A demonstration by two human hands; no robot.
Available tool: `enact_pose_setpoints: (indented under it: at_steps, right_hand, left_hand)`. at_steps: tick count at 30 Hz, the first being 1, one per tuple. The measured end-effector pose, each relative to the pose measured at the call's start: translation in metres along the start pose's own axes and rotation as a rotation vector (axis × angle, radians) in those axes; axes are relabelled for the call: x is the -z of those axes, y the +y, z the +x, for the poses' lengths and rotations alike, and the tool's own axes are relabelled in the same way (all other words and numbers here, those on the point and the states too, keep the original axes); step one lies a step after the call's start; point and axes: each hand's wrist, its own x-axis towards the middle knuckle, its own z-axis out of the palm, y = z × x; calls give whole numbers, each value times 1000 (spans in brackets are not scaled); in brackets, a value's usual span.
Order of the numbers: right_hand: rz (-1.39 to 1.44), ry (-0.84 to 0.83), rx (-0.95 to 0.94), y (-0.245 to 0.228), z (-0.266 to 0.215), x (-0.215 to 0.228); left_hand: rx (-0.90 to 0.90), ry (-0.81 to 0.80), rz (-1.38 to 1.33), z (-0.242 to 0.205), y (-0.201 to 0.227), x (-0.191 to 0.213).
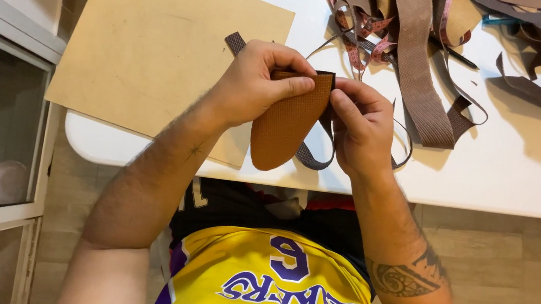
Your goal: The person is using small plastic clips to secure multiple leather strips to a base piece in preparation for further assembly.
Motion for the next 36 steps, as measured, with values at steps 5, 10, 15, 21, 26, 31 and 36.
enact_pose_setpoints:
  at_steps: [5, 10, 15, 21, 26, 31, 36]
  right_hand:
    - [55, -27, -6, -3, -3, 2]
    - [139, -151, -77, -2, -4, 14]
    - [155, -145, -32, 2, -4, 16]
    - [177, -191, -13, 3, -7, 15]
    - [126, -182, -85, -3, -13, 12]
    - [32, -250, -135, -20, -15, -3]
    - [-47, -160, -72, -20, -14, -14]
  left_hand:
    - [-40, 36, 64, -2, 7, -5]
    - [-56, 131, 59, -5, 12, -13]
    - [-119, 120, 112, -8, 21, -15]
    - [-227, 111, 223, -9, 21, -14]
    - [-327, 28, 169, -9, 32, -4]
    - [-530, -39, 210, -10, 40, -1]
    - [-466, 137, 306, -27, 25, -11]
